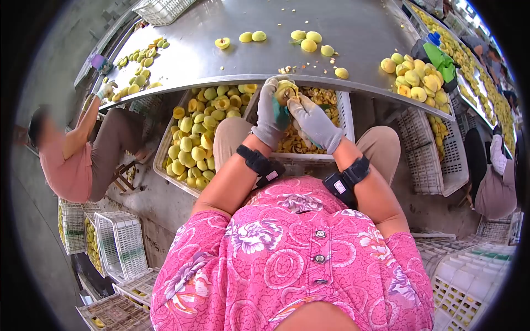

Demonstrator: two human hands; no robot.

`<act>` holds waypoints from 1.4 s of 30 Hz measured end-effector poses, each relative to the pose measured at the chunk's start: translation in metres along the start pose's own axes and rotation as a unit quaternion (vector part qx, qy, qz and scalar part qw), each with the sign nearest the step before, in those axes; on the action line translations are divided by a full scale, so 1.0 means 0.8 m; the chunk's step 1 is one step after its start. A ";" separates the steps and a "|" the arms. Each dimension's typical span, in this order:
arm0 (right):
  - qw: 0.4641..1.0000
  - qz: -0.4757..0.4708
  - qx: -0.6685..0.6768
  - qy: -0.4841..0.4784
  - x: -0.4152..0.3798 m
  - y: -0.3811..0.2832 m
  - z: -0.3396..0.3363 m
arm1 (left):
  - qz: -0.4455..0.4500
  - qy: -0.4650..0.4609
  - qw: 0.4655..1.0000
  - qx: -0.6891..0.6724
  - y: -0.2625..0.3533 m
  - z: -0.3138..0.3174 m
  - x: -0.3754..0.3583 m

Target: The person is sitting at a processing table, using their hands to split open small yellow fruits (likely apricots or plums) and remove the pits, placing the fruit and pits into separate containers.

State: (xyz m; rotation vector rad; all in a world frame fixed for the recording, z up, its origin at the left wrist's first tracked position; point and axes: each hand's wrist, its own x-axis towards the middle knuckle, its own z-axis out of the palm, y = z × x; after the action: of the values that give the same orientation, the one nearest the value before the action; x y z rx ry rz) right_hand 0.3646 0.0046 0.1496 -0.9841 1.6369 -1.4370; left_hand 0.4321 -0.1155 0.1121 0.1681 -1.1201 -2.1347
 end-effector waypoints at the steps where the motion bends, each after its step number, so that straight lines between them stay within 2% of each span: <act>1: 1.000 0.013 0.014 -0.015 -0.003 0.000 0.003 | -0.020 0.029 0.998 -0.061 0.001 0.001 0.000; 2: 0.999 0.026 0.028 -0.029 -0.005 -0.002 0.005 | -0.039 0.056 0.990 -0.123 0.002 0.005 0.000; 7: 0.997 0.015 0.065 -0.049 -0.008 0.009 0.019 | 0.009 0.105 0.993 -0.059 0.017 0.017 -0.009; 9: 0.996 0.005 0.072 -0.050 -0.012 0.005 0.024 | -0.092 0.080 0.985 -0.126 0.025 0.015 -0.009; 10: 0.994 0.027 0.082 -0.061 -0.017 0.001 0.024 | -0.090 0.081 0.985 -0.126 0.027 0.015 -0.010; 13: 0.989 0.064 0.112 -0.067 -0.016 0.007 0.028 | -0.071 0.093 0.991 -0.067 0.028 0.014 -0.015; 15: 0.987 0.076 0.130 -0.062 -0.021 -0.002 0.031 | 0.023 0.097 0.990 0.098 0.027 0.017 -0.017; 16: 0.976 0.114 0.164 -0.084 -0.027 -0.008 0.028 | 0.024 0.097 0.990 0.097 0.029 0.015 -0.017; 18: 0.963 0.152 0.196 -0.106 -0.034 -0.014 0.028 | -0.101 0.061 0.992 -0.034 0.050 0.023 -0.022; 20: 0.954 0.166 0.211 -0.134 -0.034 -0.012 0.026 | -0.107 0.067 0.992 -0.021 0.052 0.024 -0.025; 22: 0.957 0.158 0.204 -0.133 -0.039 -0.009 0.026 | 0.026 0.047 0.987 0.153 0.037 0.015 -0.023; 23: 0.960 0.149 0.198 -0.130 -0.041 -0.007 0.030 | 0.012 0.066 0.985 0.158 0.039 0.018 -0.026; 24: 0.958 0.150 0.197 -0.145 -0.040 -0.005 0.028 | -0.059 0.059 0.988 0.132 0.049 0.018 -0.027; 26: 0.902 0.228 0.292 -0.223 -0.043 -0.004 0.023 | -0.155 -0.008 0.987 0.027 0.059 0.008 -0.032; 28: 0.904 0.241 0.283 -0.209 -0.046 -0.005 0.028 | -0.133 -0.005 0.990 0.053 0.059 0.005 -0.037; 30: 0.894 0.241 0.290 -0.241 -0.049 -0.006 0.027 | -0.085 -0.039 0.989 0.115 0.055 -0.002 -0.040; 32: 0.882 0.253 0.315 -0.242 -0.050 -0.002 0.030 | -0.141 -0.062 0.985 0.078 0.059 -0.012 -0.040; 35: 0.834 0.245 0.388 -0.305 -0.046 0.007 0.034 | -0.146 -0.070 0.985 0.065 0.060 -0.017 -0.044; 36: 0.834 0.246 0.388 -0.306 -0.044 0.013 0.036 | -0.157 -0.101 0.982 0.006 0.059 -0.020 -0.045; 37: 0.799 0.250 0.437 -0.330 -0.041 0.017 0.037 | -0.166 -0.131 0.976 -0.052 0.059 -0.023 -0.045; 38: 0.760 0.253 0.484 -0.352 -0.039 0.020 0.039 | -0.165 -0.129 0.976 -0.052 0.057 -0.027 -0.046; 42: 0.723 0.260 0.519 -0.373 -0.028 0.032 0.040 | -0.195 -0.090 0.952 -0.218 0.045 -0.030 -0.049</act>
State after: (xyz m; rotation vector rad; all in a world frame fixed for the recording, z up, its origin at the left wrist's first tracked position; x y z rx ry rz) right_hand 0.4009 0.0134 0.1215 -0.2736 0.2801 -1.0480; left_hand 0.4905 -0.1197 0.1172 -0.0159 -0.7243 -2.7429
